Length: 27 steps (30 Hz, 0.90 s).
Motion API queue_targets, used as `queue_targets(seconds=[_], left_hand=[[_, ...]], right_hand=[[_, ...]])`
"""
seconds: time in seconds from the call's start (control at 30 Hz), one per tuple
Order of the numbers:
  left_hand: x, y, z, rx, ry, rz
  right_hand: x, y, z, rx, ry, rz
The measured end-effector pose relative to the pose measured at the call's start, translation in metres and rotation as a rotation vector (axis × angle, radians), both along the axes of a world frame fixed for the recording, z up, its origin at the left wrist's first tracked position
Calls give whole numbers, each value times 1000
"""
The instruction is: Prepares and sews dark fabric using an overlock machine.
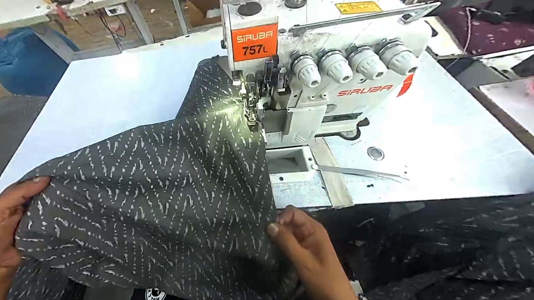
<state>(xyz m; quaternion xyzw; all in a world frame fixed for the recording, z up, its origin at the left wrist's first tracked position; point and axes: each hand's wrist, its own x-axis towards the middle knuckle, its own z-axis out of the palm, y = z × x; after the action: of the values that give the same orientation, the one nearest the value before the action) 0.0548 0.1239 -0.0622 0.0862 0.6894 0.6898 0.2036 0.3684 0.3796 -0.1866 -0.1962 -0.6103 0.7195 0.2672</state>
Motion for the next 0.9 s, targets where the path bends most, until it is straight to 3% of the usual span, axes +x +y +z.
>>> queue_targets(seconds=[0.17, 0.3, 0.53, 0.57, 0.63, 0.7, 0.77, 0.83, 0.9], left_hand=[[-6, 14, 12, 31, 56, 61], [-36, 33, 22, 28, 200, -18], [-82, 89, 64, 45, 241, -123], [-95, 95, 65, -4, 320, -115], [-116, 92, 59, -290, 592, -59], [-97, 58, 38, -582, 907, -132], [-43, 12, -9, -589, 1008, -96], [30, -28, -76, -413, 874, 87], [86, -51, -138, -335, 571, 185]], right_hand=[[-12, 5, 12, 22, 53, -19], [-30, 18, 25, 50, 25, -68], [-59, 35, 47, 127, -35, -167], [-63, 35, 49, 128, -31, -186], [-67, 33, 50, 140, -18, -209], [-57, 30, 49, 190, -30, -181], [-44, 32, 44, 195, -64, -105], [-34, 39, 39, 149, -107, 18], [-30, 46, 41, 78, -132, 193]])
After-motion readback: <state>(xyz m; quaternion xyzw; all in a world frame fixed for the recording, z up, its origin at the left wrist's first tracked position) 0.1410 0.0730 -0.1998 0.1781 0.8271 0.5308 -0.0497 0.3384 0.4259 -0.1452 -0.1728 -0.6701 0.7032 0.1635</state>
